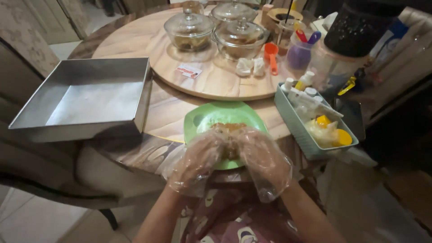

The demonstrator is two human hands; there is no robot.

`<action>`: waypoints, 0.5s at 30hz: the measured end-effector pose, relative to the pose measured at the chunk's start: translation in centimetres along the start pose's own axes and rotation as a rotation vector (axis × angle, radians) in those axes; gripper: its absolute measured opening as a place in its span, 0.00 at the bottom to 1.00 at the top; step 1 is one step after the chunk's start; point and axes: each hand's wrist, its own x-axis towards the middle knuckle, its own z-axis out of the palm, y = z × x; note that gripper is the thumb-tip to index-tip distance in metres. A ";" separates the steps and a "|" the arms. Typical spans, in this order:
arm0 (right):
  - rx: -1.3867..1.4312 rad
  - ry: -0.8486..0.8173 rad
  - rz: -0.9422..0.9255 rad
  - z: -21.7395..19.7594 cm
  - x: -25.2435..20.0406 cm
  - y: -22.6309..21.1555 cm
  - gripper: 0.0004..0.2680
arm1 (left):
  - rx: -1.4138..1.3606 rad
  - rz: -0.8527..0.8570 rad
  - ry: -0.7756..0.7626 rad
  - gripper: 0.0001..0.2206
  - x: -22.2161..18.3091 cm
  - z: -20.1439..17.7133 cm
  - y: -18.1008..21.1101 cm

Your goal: Kneading and shaping a small portion of dough on a plate by hand

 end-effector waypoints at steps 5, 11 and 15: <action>-0.226 0.044 -0.014 -3.0 1.7 -2.9 0.07 | -0.646 0.334 -0.143 0.14 6.8 3.1 -3.5; -0.499 0.136 -0.031 -2.1 0.4 -9.2 0.08 | -1.433 0.761 -0.358 0.12 5.4 -0.8 -1.1; -0.681 0.193 -0.025 1.9 2.1 -6.6 0.09 | -1.962 1.032 -0.510 0.11 9.4 2.7 1.3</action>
